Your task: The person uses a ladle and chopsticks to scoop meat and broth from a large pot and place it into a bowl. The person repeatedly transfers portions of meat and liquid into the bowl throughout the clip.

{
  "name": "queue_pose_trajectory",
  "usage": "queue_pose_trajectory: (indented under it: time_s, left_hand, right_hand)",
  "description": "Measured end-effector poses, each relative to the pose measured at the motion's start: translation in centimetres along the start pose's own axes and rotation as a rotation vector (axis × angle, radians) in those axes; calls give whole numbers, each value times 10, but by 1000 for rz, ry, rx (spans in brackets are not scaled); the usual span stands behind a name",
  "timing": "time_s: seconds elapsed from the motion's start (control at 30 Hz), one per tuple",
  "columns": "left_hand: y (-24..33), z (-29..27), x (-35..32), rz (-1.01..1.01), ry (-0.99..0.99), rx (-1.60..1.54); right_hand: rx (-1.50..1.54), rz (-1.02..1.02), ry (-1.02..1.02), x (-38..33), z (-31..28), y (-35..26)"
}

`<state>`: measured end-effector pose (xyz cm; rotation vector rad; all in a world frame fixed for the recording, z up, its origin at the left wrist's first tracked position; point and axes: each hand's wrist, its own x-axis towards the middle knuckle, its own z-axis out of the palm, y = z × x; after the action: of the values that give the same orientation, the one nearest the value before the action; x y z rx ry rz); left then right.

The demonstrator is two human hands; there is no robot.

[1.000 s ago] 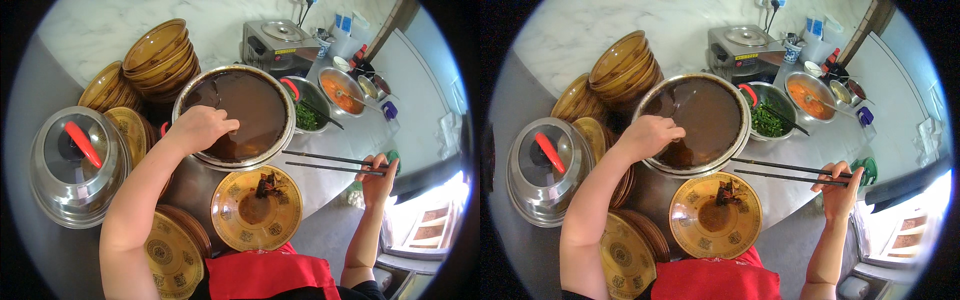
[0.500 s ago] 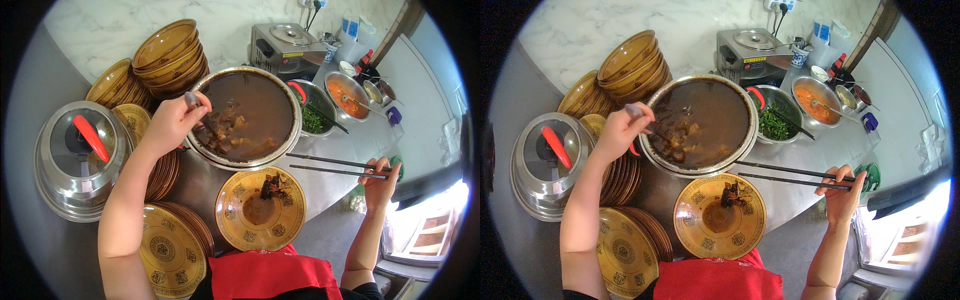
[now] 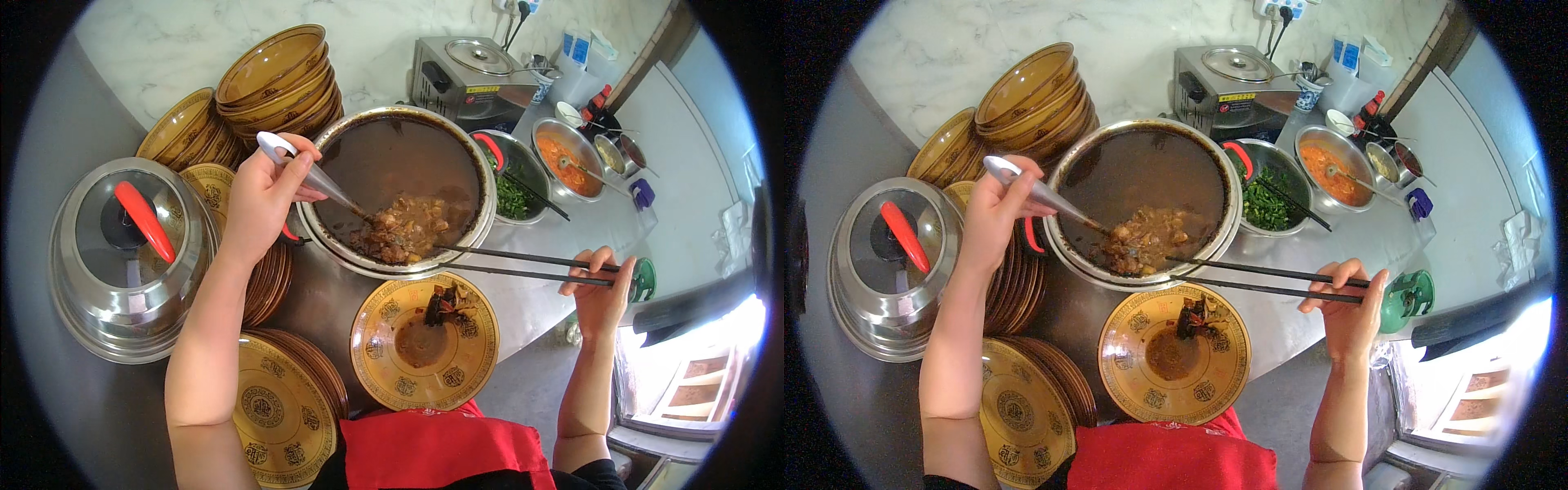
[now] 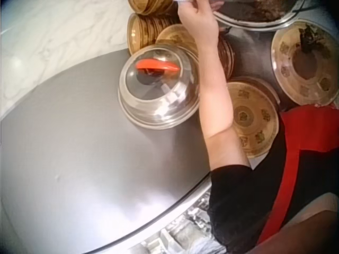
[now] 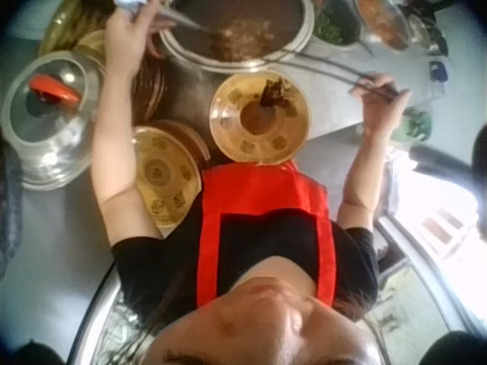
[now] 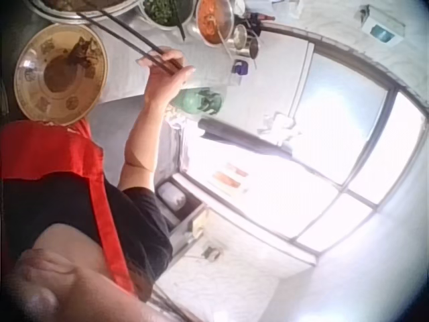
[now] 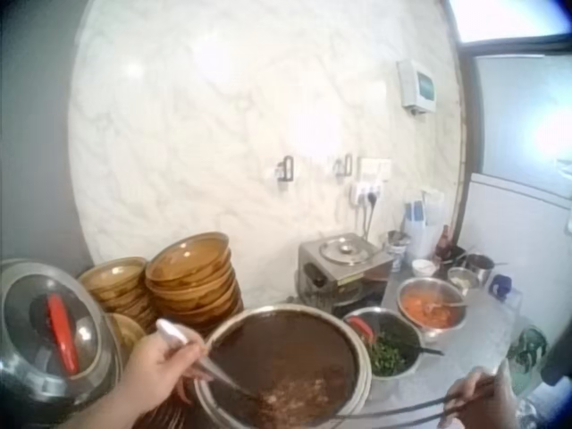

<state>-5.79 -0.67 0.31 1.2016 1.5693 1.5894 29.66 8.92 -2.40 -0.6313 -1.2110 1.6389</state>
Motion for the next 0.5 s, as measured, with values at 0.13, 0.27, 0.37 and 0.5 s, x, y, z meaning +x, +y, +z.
queue_pose_trajectory:
  time_s: [0.13, 0.27, 0.37, 0.5]
  left_hand:
    - [2, 7, 0, 18, 39, -24]
    - [3, 13, 2, 44, 44, -18]
    - [6, 15, 2, 44, 57, -7]
    - [5, 16, 3, 66, 58, -17]
  right_hand:
    - [-18, -16, 18, 4, 19, 10]
    - [-45, -53, -118, 8, 36, 13]
    - [-194, -82, -135, 10, 39, 14]
    - [-246, -133, -86, 10, 39, 17]
